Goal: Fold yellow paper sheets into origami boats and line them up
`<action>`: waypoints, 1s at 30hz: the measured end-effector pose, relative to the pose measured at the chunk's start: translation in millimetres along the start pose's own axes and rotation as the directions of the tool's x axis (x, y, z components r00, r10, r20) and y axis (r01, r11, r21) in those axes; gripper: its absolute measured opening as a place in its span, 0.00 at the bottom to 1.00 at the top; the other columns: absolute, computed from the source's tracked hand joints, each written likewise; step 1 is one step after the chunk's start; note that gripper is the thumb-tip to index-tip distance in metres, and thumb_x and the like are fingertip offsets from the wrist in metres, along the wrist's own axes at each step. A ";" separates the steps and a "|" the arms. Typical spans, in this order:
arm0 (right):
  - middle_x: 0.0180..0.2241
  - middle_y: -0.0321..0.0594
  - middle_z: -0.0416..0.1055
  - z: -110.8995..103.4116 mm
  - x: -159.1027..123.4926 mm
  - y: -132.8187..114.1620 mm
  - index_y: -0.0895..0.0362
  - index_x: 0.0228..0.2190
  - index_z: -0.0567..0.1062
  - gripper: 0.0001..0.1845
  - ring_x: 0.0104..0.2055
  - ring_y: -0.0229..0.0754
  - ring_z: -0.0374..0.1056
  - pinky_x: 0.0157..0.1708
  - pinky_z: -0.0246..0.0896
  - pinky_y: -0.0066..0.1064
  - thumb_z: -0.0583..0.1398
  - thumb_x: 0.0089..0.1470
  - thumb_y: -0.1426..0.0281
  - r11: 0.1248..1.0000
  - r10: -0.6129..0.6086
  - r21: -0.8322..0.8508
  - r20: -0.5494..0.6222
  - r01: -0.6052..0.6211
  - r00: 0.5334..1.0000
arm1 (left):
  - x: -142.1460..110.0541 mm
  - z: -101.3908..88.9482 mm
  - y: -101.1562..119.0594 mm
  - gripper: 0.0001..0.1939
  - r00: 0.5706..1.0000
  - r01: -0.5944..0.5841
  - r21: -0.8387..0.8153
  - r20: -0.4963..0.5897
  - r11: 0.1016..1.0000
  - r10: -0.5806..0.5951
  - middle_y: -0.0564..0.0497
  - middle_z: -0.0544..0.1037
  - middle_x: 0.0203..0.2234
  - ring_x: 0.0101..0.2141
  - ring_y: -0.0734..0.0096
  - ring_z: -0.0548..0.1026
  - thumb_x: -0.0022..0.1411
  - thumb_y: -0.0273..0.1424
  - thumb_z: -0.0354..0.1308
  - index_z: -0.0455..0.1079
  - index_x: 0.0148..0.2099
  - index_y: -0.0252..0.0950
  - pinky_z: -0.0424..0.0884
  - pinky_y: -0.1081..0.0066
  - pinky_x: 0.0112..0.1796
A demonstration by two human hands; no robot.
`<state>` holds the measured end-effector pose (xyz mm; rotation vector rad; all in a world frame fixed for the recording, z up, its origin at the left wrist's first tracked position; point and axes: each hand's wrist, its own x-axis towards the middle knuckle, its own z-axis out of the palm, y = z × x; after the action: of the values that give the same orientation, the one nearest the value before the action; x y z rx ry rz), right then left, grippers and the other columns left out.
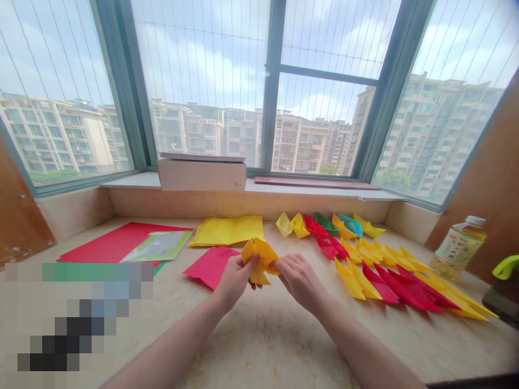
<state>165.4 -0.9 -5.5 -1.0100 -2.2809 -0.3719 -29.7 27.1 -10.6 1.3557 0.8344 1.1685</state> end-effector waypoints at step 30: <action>0.62 0.56 0.62 -42.9 -38.4 -70.6 0.55 0.59 0.68 0.29 0.47 0.54 0.72 0.41 0.71 0.46 0.54 0.57 0.83 0.965 -0.100 -0.248 -0.030 0.089 0.995 | -94.3 54.5 33.9 0.17 0.972 0.028 -0.207 -0.221 0.978 -0.075 0.46 0.81 0.26 0.17 0.71 0.76 0.55 0.40 0.64 0.70 0.39 0.30 0.67 0.75 0.19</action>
<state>151.0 -90.5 2.8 -1.0033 -2.2888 -0.7256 -7.2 -82.6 11.1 1.0405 0.8811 1.3471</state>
